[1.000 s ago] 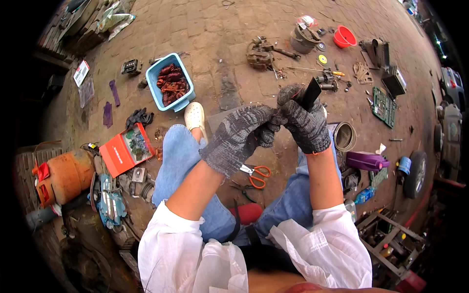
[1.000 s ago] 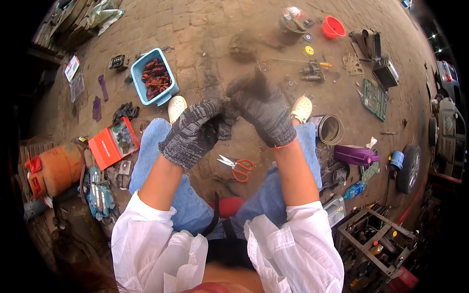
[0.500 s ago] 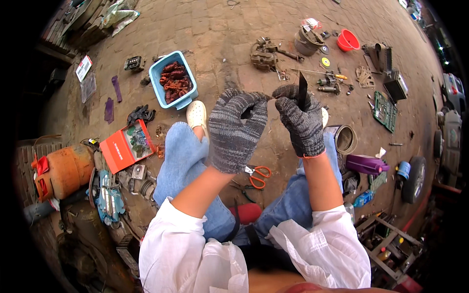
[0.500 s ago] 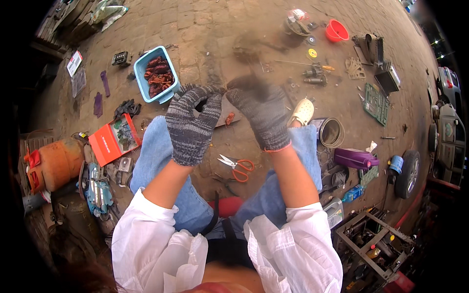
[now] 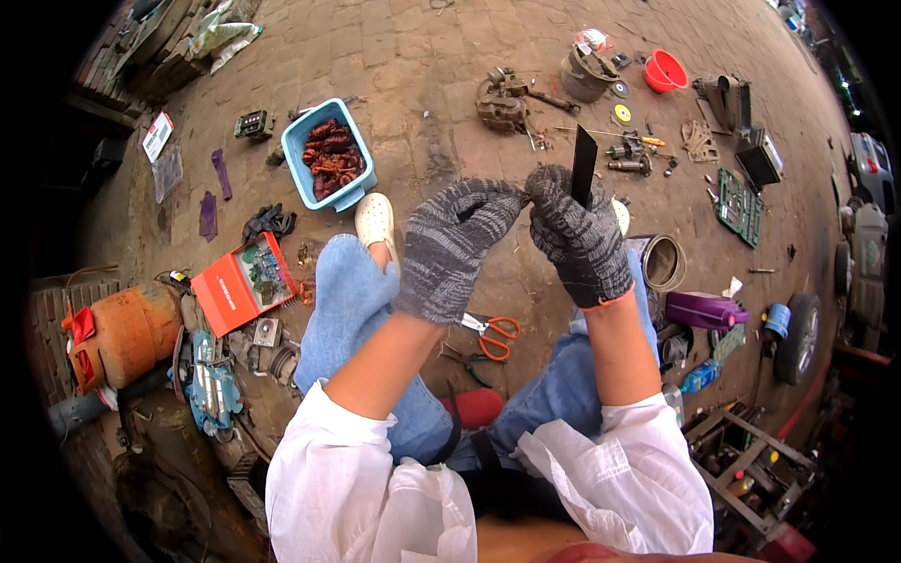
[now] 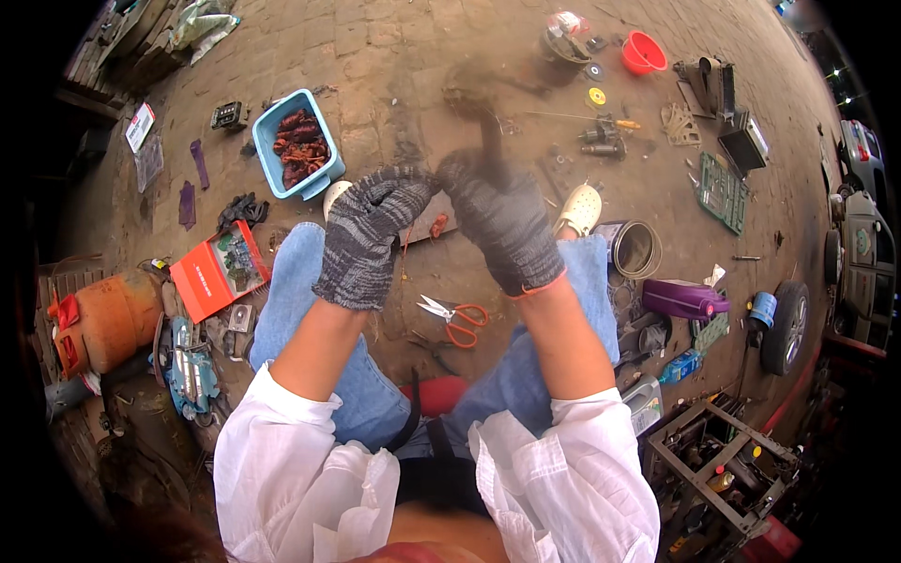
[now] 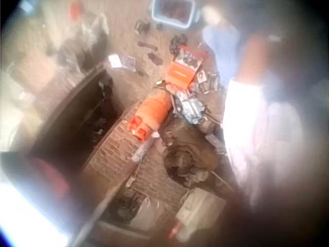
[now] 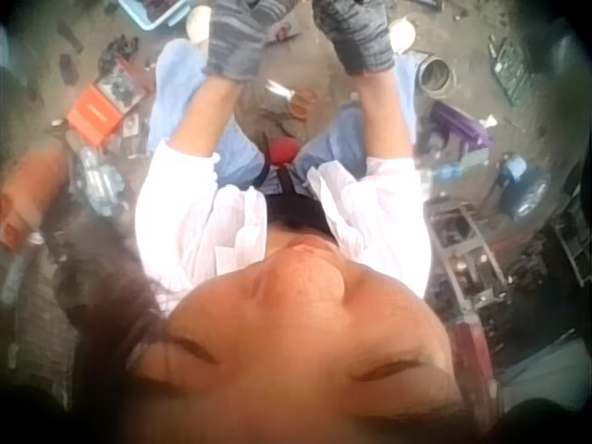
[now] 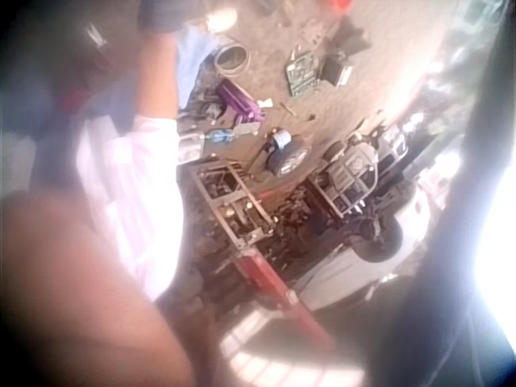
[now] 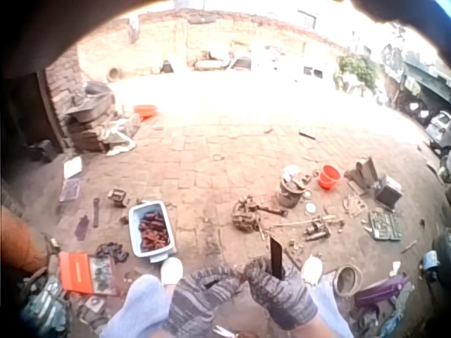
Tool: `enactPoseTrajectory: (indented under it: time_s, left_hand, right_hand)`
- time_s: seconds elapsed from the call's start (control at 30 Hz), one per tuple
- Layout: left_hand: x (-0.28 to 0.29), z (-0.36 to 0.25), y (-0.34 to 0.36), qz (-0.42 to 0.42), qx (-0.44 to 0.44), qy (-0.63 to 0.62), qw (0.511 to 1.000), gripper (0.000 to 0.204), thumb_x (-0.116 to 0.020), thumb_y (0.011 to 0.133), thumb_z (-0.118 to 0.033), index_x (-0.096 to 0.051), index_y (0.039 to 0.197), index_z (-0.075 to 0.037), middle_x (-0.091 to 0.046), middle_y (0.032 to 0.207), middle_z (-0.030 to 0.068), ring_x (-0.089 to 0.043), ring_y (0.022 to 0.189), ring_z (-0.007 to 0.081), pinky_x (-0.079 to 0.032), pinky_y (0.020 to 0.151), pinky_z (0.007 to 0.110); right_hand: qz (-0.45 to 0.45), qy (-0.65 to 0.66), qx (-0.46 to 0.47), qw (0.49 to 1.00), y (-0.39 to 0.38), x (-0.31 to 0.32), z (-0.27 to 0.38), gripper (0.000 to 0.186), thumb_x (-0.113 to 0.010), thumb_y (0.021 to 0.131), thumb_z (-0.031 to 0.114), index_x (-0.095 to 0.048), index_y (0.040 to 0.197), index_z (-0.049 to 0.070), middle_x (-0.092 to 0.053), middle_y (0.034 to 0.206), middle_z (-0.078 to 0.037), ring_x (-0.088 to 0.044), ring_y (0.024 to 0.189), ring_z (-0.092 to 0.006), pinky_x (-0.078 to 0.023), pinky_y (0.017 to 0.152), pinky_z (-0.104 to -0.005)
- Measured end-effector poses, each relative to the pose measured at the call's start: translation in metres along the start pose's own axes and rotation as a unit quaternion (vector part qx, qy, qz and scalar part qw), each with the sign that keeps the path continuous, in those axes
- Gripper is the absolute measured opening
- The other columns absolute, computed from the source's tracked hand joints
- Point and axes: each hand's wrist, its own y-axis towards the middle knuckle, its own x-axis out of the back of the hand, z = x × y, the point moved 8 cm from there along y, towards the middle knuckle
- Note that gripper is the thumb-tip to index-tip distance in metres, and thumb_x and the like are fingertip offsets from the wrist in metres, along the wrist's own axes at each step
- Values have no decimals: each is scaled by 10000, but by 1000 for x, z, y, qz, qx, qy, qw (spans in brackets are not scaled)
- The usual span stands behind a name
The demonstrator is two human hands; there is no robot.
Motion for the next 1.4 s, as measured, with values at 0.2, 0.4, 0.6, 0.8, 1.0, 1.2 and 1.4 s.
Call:
enactPoseTrajectory:
  time_s: [0.2, 0.4, 0.6, 0.8, 1.0, 1.2, 1.4]
  left_hand:
    - [0, 11, 0, 53, -68, -12, 996, 168, -556, 811, -44, -631, 951, 10, -619, 947, 94, -578, 871, 129, -450, 792, 239]
    - [0, 12, 2, 47, -72, 38, 996, 210, -531, 742, 61, -626, 917, -7, -623, 912, 100, -598, 847, 189, -470, 756, 269]
    - [1, 11, -1, 25, 18, 16, 999, 185, -551, 794, -66, -618, 944, 21, -635, 896, 79, -589, 819, 135, -465, 745, 252]
    - [6, 5, -3, -9, 29, -42, 999, 167, -586, 802, -68, -632, 949, -4, -631, 874, 49, -567, 761, 92, -454, 677, 217]
    - [14, -2, -2, -37, 28, -5, 999, 152, -583, 809, -78, -638, 935, -15, -607, 809, 12, -518, 662, 59, -433, 574, 199]
    - [17, -6, -3, -29, -31, 29, 999, 155, -579, 803, -75, -633, 926, 2, -602, 821, 31, -518, 647, 61, -428, 562, 199]
    - [16, -11, -4, -33, -42, 56, 997, 159, -572, 795, -62, -631, 931, -3, -610, 868, 81, -570, 730, 127, -459, 642, 239]
  right_hand:
    - [45, 57, -56, 996, -6, -6, -6, 167, -614, 801, 158, -554, 909, 44, -428, 575, 30, -353, 427, -62, -265, 390, -213]
    - [36, 102, -90, 990, -1, -3, -18, 172, -615, 804, 152, -549, 927, 50, -465, 614, 23, -381, 447, -63, -287, 402, -201]
    - [15, 61, -69, 996, 1, -6, -6, 178, -620, 803, 156, -560, 933, 51, -533, 694, -1, -444, 500, -68, -324, 432, -194]
    - [24, -183, 106, 977, 5, -5, 14, 168, -554, 850, 194, -589, 887, 34, -577, 740, -30, -516, 596, -117, -399, 526, -238]
    - [-4, -317, 247, 916, -14, -12, 28, 181, -562, 811, 213, -617, 792, 42, -595, 709, -105, -588, 680, -245, -441, 584, -306]
    - [-16, -435, 249, 865, -20, -25, 38, 227, -645, 741, 243, -607, 802, 27, -582, 666, -135, -585, 609, -291, -442, 542, -339]
    - [24, -412, 210, 886, -18, -23, 34, 242, -655, 729, 241, -602, 820, 24, -593, 703, -149, -590, 628, -297, -448, 546, -343]
